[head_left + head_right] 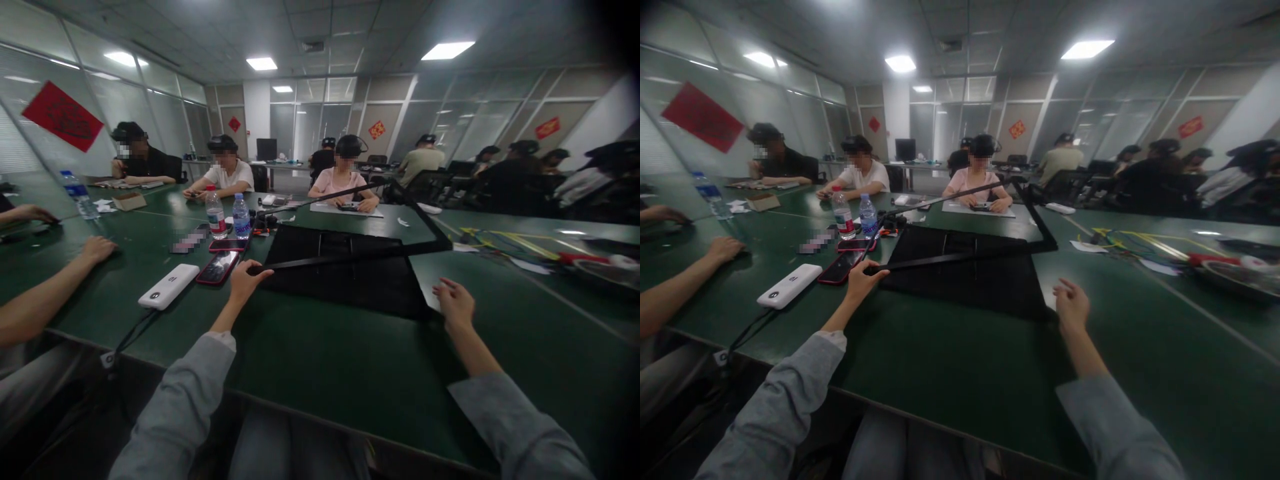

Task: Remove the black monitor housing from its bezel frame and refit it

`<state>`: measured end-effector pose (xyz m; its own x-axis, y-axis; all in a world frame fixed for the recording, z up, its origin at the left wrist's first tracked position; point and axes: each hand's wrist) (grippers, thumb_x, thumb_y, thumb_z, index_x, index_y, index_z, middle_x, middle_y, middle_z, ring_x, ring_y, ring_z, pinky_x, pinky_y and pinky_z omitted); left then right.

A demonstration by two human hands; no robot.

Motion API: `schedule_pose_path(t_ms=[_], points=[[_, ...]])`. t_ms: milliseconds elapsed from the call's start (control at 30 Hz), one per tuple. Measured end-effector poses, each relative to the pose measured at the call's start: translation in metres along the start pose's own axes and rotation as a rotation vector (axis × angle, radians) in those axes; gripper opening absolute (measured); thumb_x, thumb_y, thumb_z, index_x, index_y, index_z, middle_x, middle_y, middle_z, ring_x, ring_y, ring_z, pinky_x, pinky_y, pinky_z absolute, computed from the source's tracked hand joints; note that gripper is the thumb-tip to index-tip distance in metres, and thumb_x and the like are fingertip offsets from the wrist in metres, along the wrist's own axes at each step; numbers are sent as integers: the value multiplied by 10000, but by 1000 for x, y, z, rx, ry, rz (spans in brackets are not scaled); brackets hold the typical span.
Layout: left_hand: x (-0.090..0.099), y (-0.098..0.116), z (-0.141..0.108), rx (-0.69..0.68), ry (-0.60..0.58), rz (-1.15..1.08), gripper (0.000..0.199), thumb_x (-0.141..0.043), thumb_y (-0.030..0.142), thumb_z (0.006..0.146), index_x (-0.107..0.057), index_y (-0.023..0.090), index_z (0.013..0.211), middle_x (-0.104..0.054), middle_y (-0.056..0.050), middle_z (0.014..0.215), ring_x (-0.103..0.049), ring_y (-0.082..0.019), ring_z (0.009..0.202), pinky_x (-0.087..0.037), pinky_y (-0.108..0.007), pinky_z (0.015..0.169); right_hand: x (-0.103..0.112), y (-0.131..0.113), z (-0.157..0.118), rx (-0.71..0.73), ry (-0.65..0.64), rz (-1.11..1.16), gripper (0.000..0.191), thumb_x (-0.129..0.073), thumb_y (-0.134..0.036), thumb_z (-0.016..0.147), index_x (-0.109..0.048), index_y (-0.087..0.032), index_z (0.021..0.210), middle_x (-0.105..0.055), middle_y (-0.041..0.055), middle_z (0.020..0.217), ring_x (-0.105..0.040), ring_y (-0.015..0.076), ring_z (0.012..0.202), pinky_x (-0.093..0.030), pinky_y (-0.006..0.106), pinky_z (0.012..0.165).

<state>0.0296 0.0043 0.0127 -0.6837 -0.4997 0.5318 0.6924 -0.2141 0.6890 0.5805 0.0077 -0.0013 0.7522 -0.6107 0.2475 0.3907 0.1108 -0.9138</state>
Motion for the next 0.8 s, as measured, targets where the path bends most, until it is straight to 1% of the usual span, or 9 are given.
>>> schedule_pose_path(t_ms=[67,167,200,267,367,433,500,667,800], points=[[-1,1,-1,-47,12,67,405,-773,597,733,-724,226,887,-719,-58,943,-652,-226,904,-487,-348,867,-1,-14,-3,-65,-24,175,401,-479,-525,908,-613,-200,1101,-696,149,973,-691,249,920,-560,396,859],[-3,7,-5,-122,-15,168,434,-790,617,712,-730,225,888,-711,-72,943,-640,-242,918,-457,-377,918,0,-38,-12,-197,-318,426,541,-304,-646,951,-603,-219,1098,-693,169,1088,-686,257,1025,-558,406,883],[-4,9,-7,-147,-32,193,441,-789,623,712,-730,227,896,-710,-72,945,-637,-247,928,-444,-388,943,0,-43,-14,-209,-384,440,537,-311,-650,949,-598,-226,1111,-690,166,1124,-682,254,1050,-559,402,890],[-5,16,-11,-186,-71,235,447,-777,636,718,-729,238,917,-712,-67,954,-631,-258,959,-412,-413,994,-2,-44,-14,-153,-421,361,451,-465,-600,911,-580,-241,1157,-696,135,1132,-688,247,1037,-562,401,903],[-8,23,-15,-213,-135,281,453,-754,648,734,-724,253,952,-717,-63,979,-624,-276,1003,-382,-438,1033,-11,-27,-9,92,-317,48,492,-610,-448,837,-540,-232,1274,-714,90,1035,-700,251,936,-555,451,925],[-10,26,-16,-227,-182,288,448,-746,640,749,-722,251,970,-722,-65,1004,-626,-278,1013,-380,-448,1033,-17,-13,-6,256,-213,-188,529,-553,-402,875,-509,-208,1366,-712,102,1069,-692,266,964,-521,480,969],[-12,26,-17,-255,-246,276,427,-734,616,779,-718,250,999,-729,-63,1047,-630,-277,1034,-367,-466,1045,-20,-3,-4,345,-115,-362,541,-477,-378,924,-483,-197,1434,-693,125,1184,-673,285,1049,-489,478,1006],[-17,27,-21,-376,-399,260,328,-699,546,849,-716,273,1030,-746,-31,1093,-636,-260,1070,-233,-557,1135,-25,5,0,345,36,-613,550,-396,-411,977,-512,-165,1455,-649,161,1308,-658,329,1079,-480,472,972],[-20,29,-24,-416,-412,260,316,-695,531,857,-718,257,1013,-751,-33,1075,-639,-249,1056,-221,-566,1131,-30,11,10,261,15,-696,580,-363,-460,994,-515,-152,1461,-672,182,1258,-664,335,1033,-483,442,905]])
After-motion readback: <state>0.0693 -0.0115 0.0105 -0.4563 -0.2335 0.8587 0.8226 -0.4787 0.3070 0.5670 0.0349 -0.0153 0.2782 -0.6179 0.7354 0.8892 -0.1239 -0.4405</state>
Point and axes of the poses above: each hand's wrist, its own z-axis towards the middle knuckle, its own x-axis out of the back of the hand, y = z × x
